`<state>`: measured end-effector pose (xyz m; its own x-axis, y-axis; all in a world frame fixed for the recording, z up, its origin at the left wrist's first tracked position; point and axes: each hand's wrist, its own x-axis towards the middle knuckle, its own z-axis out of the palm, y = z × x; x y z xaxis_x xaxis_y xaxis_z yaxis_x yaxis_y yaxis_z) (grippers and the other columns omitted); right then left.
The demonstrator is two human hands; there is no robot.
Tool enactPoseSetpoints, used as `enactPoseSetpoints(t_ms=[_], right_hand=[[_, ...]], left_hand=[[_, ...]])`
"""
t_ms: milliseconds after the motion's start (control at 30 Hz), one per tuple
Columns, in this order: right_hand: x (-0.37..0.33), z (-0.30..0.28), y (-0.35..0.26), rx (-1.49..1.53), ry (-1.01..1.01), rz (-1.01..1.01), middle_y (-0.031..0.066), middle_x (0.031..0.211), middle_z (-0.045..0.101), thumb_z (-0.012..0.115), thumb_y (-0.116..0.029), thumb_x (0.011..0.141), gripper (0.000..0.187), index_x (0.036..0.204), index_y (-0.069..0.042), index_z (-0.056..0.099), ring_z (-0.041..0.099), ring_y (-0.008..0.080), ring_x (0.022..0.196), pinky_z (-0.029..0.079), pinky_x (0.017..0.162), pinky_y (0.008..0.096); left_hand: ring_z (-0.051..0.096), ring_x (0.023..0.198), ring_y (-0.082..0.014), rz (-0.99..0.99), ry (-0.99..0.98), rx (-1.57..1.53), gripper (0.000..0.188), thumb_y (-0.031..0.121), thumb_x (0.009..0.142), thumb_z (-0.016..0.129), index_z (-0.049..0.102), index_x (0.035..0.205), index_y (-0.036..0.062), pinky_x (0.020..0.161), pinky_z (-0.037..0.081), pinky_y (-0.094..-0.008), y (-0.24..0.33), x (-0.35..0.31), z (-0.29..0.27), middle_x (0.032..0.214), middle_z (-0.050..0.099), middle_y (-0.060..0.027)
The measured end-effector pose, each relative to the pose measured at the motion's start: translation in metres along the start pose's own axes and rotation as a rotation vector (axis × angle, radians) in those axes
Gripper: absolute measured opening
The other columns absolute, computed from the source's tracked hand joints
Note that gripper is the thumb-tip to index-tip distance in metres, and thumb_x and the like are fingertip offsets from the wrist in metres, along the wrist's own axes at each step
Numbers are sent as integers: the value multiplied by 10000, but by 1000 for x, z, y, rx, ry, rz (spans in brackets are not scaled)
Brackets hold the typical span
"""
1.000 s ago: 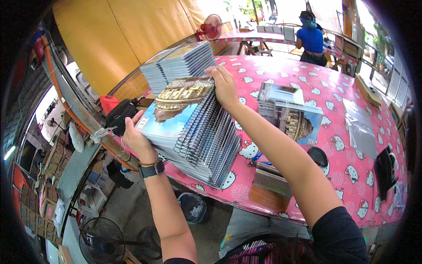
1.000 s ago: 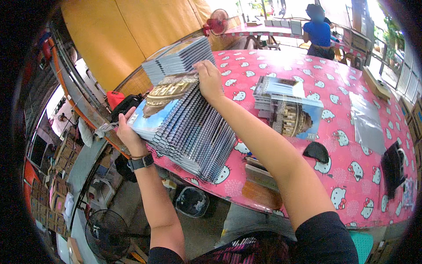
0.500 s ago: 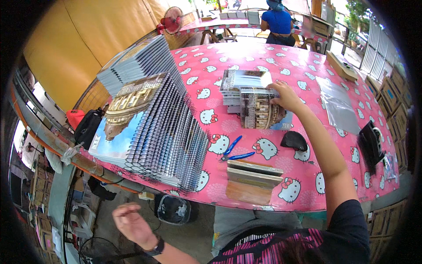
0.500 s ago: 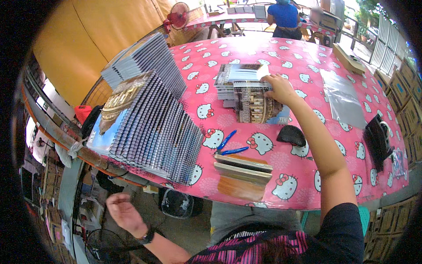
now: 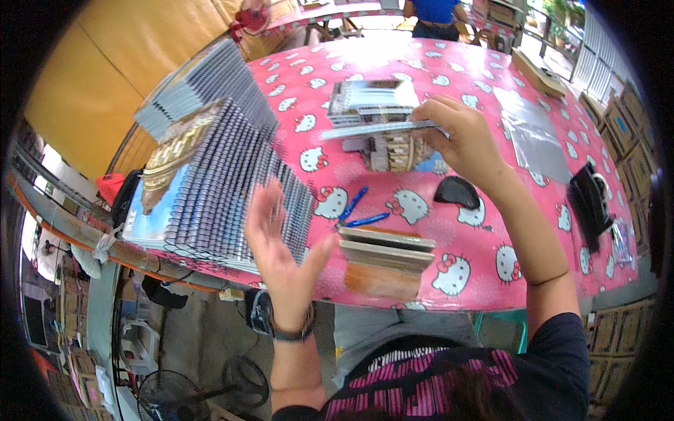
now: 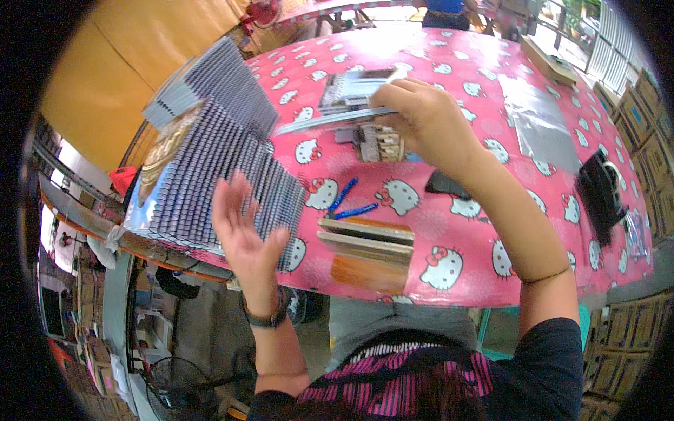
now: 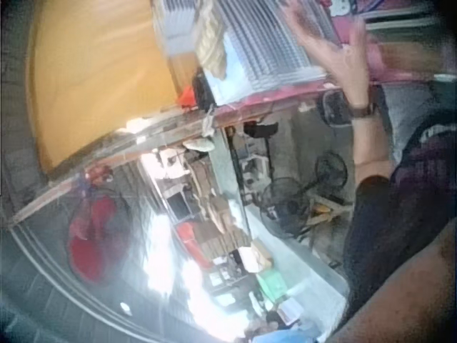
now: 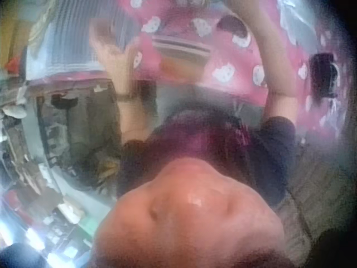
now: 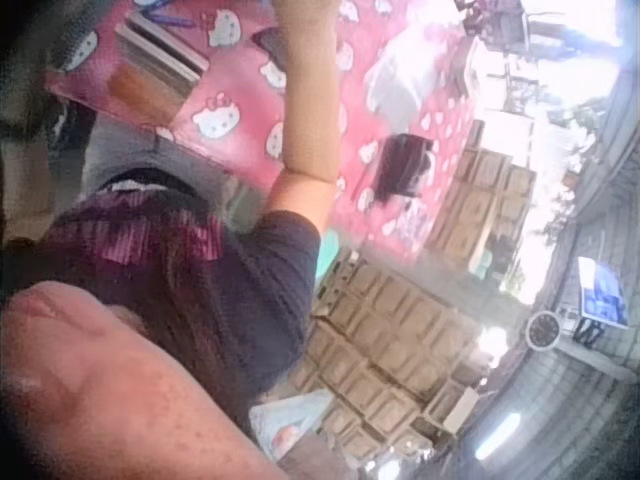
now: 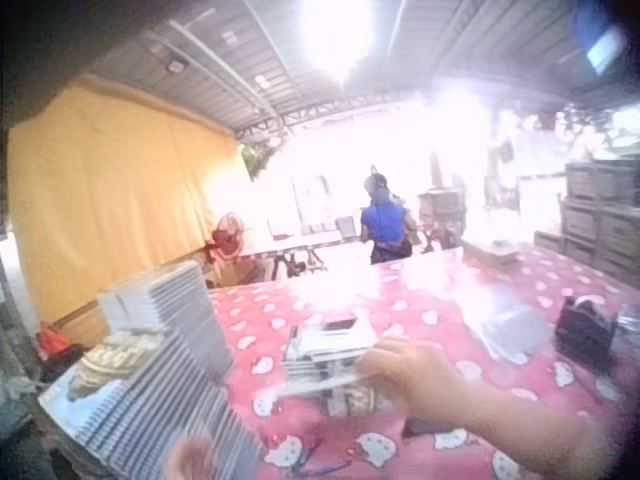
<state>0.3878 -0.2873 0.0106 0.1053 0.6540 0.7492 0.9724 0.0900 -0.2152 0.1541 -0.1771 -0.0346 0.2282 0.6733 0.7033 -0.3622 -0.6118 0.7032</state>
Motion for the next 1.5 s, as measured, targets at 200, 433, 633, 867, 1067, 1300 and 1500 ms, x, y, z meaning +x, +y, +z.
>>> enactPoseSetpoints(t_ms=[200,433,633,867,1067,1300,1500], right_hand=[[-35,-47,-53,24,173,-38,85,915,648,736,-77,704,321,999,-46,613,625,251,827,486,734,343],[-158,-9,-42,215,-25,358,109,992,668,755,-86,710,299,985,-26,653,644,212,870,489,745,310],[-176,14,-55,528,29,650,121,921,676,704,-80,761,206,955,-26,665,652,227,804,496,713,321],[-192,30,-44,332,-54,582,148,785,622,712,-176,767,221,904,-21,635,619,285,715,488,640,366],[-232,20,-4,290,-214,559,163,984,625,707,-203,765,393,1103,-44,584,616,313,890,485,786,414],[-343,-151,144,-876,139,979,177,1023,628,652,-134,796,319,1089,-25,591,607,309,935,464,855,390],[-350,-136,145,-614,133,1097,157,972,605,543,22,743,414,1153,-37,536,592,292,856,467,802,382]], left_hand=[[620,870,-158,-191,-187,-272,316,-8,773,720,587,1060,-16,795,494,-275,-13,-2,17,965,648,-87],[602,890,-153,-328,-309,-429,361,54,776,737,556,1086,18,829,468,-294,-39,-19,3,977,642,-65],[587,834,-111,-386,-341,-425,331,34,758,749,575,1040,18,767,465,-247,-45,-18,1,914,631,-38],[585,822,-131,-414,-420,-91,276,-64,768,649,591,1032,-9,731,482,-258,-60,-26,-16,944,622,-67],[541,826,-106,-512,-191,-134,276,119,864,638,547,1100,7,734,442,-240,-112,-71,-59,934,583,-31],[494,826,-88,-489,-68,-290,336,269,925,556,498,1150,27,757,387,-238,-94,-63,-13,893,527,-22],[468,769,-83,-592,-3,-170,242,198,880,558,551,1058,34,691,363,-229,-88,-58,-2,872,518,-5]])
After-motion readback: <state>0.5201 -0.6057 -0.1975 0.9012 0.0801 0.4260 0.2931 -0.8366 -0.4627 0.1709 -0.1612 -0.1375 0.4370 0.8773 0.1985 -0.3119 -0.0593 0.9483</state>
